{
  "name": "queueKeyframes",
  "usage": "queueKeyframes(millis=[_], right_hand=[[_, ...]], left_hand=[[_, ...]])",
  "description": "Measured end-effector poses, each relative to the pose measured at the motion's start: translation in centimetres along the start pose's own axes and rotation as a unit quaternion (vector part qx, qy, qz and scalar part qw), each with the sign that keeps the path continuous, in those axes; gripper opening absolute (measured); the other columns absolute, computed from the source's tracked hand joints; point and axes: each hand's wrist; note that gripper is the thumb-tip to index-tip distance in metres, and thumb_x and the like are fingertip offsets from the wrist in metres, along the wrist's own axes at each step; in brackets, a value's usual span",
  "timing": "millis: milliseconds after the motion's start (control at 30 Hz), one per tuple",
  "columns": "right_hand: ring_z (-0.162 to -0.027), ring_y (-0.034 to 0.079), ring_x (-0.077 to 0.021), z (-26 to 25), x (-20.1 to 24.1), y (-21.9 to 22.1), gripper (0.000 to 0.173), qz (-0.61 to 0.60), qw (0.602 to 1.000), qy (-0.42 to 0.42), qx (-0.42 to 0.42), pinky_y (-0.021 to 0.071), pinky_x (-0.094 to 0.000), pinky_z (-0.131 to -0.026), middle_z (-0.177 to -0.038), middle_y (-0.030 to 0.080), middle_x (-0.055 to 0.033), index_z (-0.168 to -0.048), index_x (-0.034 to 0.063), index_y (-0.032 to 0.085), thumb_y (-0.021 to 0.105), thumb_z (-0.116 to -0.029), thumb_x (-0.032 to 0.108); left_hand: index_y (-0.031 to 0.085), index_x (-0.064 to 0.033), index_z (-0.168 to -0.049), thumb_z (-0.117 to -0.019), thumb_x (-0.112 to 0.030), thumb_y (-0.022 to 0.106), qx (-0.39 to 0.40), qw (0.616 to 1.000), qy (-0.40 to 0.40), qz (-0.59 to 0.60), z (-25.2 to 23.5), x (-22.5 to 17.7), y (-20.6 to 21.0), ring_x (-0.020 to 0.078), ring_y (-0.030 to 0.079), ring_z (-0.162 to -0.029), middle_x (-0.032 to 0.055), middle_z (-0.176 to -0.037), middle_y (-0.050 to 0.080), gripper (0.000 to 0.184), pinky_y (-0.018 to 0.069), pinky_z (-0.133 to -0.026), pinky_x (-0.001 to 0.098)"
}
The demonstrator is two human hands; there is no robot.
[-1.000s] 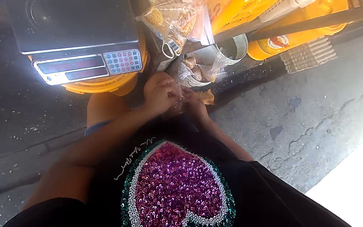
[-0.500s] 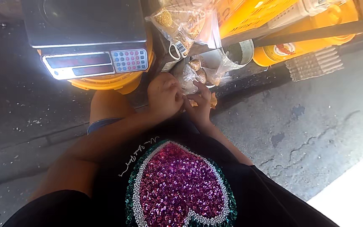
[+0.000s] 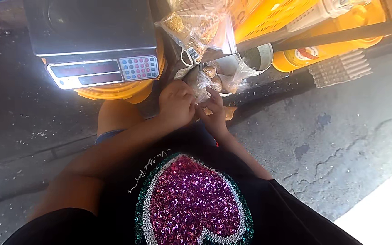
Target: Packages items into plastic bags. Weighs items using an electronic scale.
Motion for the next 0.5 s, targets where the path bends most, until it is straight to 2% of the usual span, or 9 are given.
queueKeyframes(millis=[67,200,267,333,400,433,467,500], right_hand=[[-0.136,0.048,-0.0351,-0.1,-0.3,0.2,0.016,0.009,0.999,-0.045,-0.008,0.0413,-0.0468,-0.112,-0.144,0.052,-0.0266,-0.080,0.0008,0.072,0.073,-0.0891,0.014],[-0.143,0.042,-0.0376,-0.8,-0.1,-0.6,0.015,0.037,0.995,-0.085,0.028,0.0374,-0.0517,-0.116,-0.150,0.047,-0.0265,-0.079,0.0037,0.073,0.075,-0.0881,0.015],[-0.141,0.044,-0.0375,-0.9,-0.1,-0.7,0.015,0.039,0.995,-0.081,0.031,0.0394,-0.0509,-0.115,-0.150,0.048,-0.0267,-0.079,0.0027,0.073,0.075,-0.0877,0.015],[-0.138,0.048,-0.0322,-0.9,-0.1,-0.8,0.016,0.005,0.999,0.006,0.039,0.0428,-0.0467,-0.111,-0.149,0.050,-0.0233,-0.080,0.0008,0.070,0.071,-0.0890,0.014],[-0.134,0.051,-0.0220,-1.2,-0.2,-0.8,0.019,-0.064,0.982,0.168,0.066,0.0459,-0.0402,-0.106,-0.147,0.052,-0.0160,-0.081,0.0002,0.066,0.063,-0.0928,0.015],[-0.129,0.054,-0.0193,-1.3,-0.2,-0.7,0.021,-0.089,0.969,0.221,0.072,0.0490,-0.0387,-0.101,-0.145,0.054,-0.0142,-0.083,0.0001,0.066,0.061,-0.0948,0.016],[-0.127,0.055,-0.0184,-1.4,-0.1,-0.6,0.021,-0.103,0.963,0.240,0.070,0.0504,-0.0385,-0.098,-0.144,0.055,-0.0131,-0.084,0.0011,0.066,0.061,-0.0954,0.017],[-0.131,0.053,-0.0188,-1.4,0.2,-0.6,0.020,-0.108,0.965,0.230,0.070,0.0493,-0.0400,-0.101,-0.146,0.054,-0.0125,-0.084,0.0017,0.067,0.062,-0.0954,0.017]], left_hand=[[0.072,0.0003,-0.099,-0.0938,-0.012,0.069,0.008,0.999,-0.019,0.027,0.1,-0.1,-0.3,0.0362,0.062,-0.112,0.0193,-0.116,0.065,0.013,0.0498,-0.097,0.0537],[0.070,0.0006,-0.108,-0.0991,-0.015,0.064,0.109,0.983,-0.099,0.105,-0.9,0.2,-1.6,0.0286,0.062,-0.108,0.0168,-0.119,0.063,0.019,0.0509,-0.095,0.0457],[0.070,0.0011,-0.108,-0.0992,-0.015,0.064,0.113,0.981,-0.107,0.117,-0.9,0.1,-1.7,0.0286,0.062,-0.107,0.0169,-0.118,0.063,0.019,0.0507,-0.095,0.0455],[0.070,0.0013,-0.104,-0.0966,-0.013,0.066,0.066,0.991,-0.050,0.108,-0.4,0.4,-0.7,0.0284,0.061,-0.109,0.0164,-0.115,0.064,0.016,0.0509,-0.094,0.0450],[0.071,0.0014,-0.096,-0.0912,-0.009,0.066,-0.032,0.993,0.085,0.072,0.1,1.5,1.3,0.0321,0.063,-0.110,0.0175,-0.110,0.067,0.012,0.0514,-0.095,0.0459],[0.071,0.0007,-0.094,-0.0893,-0.008,0.066,-0.072,0.986,0.136,0.060,0.2,2.1,2.1,0.0331,0.064,-0.107,0.0175,-0.107,0.067,0.011,0.0523,-0.093,0.0456],[0.071,0.0005,-0.094,-0.0889,-0.007,0.067,-0.088,0.982,0.154,0.063,0.2,2.3,2.4,0.0332,0.064,-0.107,0.0175,-0.107,0.068,0.010,0.0528,-0.093,0.0455],[0.072,0.0006,-0.096,-0.0895,-0.008,0.068,-0.082,0.984,0.142,0.072,0.3,2.2,2.3,0.0332,0.064,-0.108,0.0179,-0.108,0.068,0.011,0.0524,-0.095,0.0463]])
Point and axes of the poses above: each hand's wrist, its own z-axis away from the middle knuckle, its own y-axis out of the palm, x = y × z
